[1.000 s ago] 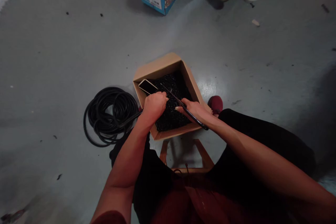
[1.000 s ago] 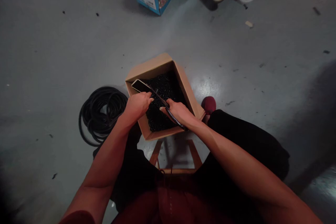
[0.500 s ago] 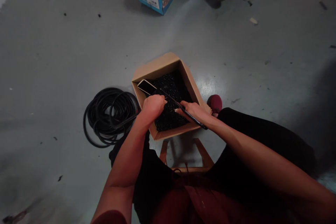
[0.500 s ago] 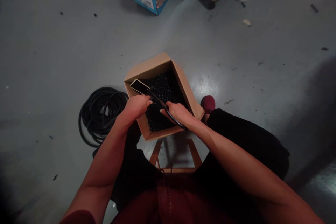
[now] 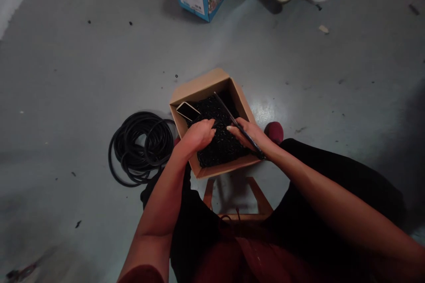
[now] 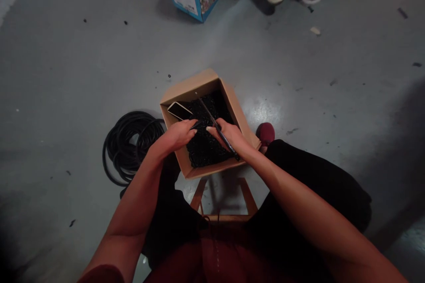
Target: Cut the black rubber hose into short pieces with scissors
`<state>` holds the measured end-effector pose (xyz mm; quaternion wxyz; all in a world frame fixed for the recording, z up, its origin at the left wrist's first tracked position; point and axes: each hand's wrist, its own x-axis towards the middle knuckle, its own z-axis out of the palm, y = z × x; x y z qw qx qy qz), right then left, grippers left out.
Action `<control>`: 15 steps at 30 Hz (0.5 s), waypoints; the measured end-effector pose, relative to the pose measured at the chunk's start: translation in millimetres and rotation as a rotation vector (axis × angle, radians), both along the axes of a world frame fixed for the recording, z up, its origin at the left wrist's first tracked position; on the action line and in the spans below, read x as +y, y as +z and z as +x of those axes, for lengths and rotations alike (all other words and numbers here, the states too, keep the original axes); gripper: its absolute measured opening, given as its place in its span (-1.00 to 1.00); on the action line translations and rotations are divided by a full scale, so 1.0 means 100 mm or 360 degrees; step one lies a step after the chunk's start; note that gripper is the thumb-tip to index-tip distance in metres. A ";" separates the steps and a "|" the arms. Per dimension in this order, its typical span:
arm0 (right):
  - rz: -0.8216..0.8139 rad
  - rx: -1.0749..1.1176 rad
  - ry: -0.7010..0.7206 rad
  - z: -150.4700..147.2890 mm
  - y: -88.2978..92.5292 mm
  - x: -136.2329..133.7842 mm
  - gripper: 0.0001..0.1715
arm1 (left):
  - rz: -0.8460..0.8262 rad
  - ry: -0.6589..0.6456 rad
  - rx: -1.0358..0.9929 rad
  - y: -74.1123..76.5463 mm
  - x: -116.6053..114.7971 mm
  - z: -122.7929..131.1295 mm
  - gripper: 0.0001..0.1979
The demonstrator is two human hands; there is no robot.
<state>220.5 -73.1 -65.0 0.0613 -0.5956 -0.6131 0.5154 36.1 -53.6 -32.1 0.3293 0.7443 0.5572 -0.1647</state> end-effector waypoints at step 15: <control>0.0001 0.0722 -0.0597 0.00 0.10 0.04 -0.58 | -0.0138 0.0963 -0.1165 -0.01 0.01 0.01 -0.73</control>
